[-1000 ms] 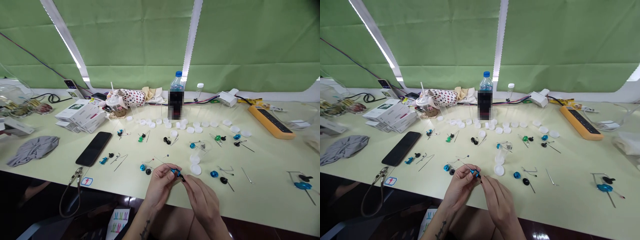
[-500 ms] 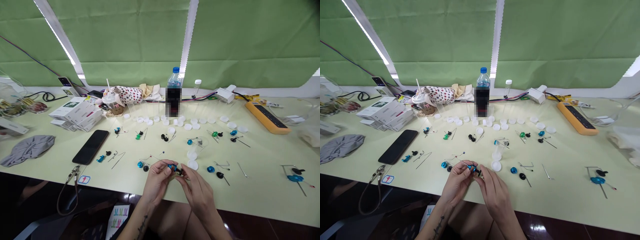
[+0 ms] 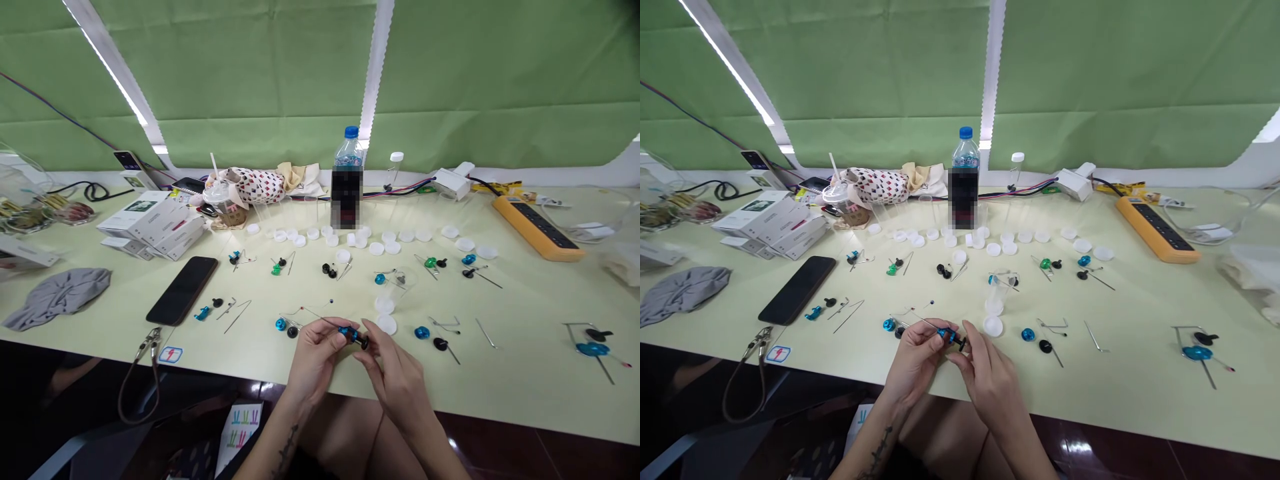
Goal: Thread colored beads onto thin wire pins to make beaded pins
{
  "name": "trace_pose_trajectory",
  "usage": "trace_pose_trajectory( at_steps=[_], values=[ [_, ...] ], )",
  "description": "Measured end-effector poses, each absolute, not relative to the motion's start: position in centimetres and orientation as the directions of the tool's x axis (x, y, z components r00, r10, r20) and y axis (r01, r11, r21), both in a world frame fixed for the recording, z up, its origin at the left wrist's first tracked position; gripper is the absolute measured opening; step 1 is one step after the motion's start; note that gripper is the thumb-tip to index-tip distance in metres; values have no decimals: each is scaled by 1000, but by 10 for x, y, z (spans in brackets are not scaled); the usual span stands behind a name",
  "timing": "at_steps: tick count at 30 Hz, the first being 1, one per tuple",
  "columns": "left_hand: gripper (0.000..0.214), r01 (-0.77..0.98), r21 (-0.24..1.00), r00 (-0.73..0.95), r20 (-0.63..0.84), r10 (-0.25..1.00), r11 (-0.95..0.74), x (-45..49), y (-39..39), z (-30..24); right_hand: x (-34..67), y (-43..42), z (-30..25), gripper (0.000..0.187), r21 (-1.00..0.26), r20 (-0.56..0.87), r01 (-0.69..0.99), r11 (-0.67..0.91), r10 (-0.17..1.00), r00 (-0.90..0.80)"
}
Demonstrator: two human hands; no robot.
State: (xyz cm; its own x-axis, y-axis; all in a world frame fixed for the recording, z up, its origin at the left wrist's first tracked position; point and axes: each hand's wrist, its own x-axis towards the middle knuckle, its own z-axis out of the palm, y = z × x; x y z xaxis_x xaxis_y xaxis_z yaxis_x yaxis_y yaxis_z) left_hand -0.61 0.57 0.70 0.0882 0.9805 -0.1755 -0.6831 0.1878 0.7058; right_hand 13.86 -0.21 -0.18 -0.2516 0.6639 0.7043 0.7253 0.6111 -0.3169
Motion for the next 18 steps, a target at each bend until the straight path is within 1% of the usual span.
trace_pose_trajectory(
  at_steps=[5,7,10,14,18],
  values=[
    [17,-674,714,94,-175,980,192,-7,5,5,139,-4,-8,22,-311,774,689,655,595,-217],
    [16,-669,717,106,-169,980,196,-7,5,5,139,-5,-9,20,-317,773,685,656,597,-215],
    [17,-666,719,110,-167,980,198,-8,5,6,141,-5,-8,18,-330,740,694,640,632,-231],
    [17,-666,720,100,-172,980,194,-7,5,8,142,-5,-3,24,-373,667,693,617,698,-262],
    [16,-678,713,67,-180,981,177,-6,5,8,142,-5,-1,35,-406,674,693,596,707,-213]
  ],
)
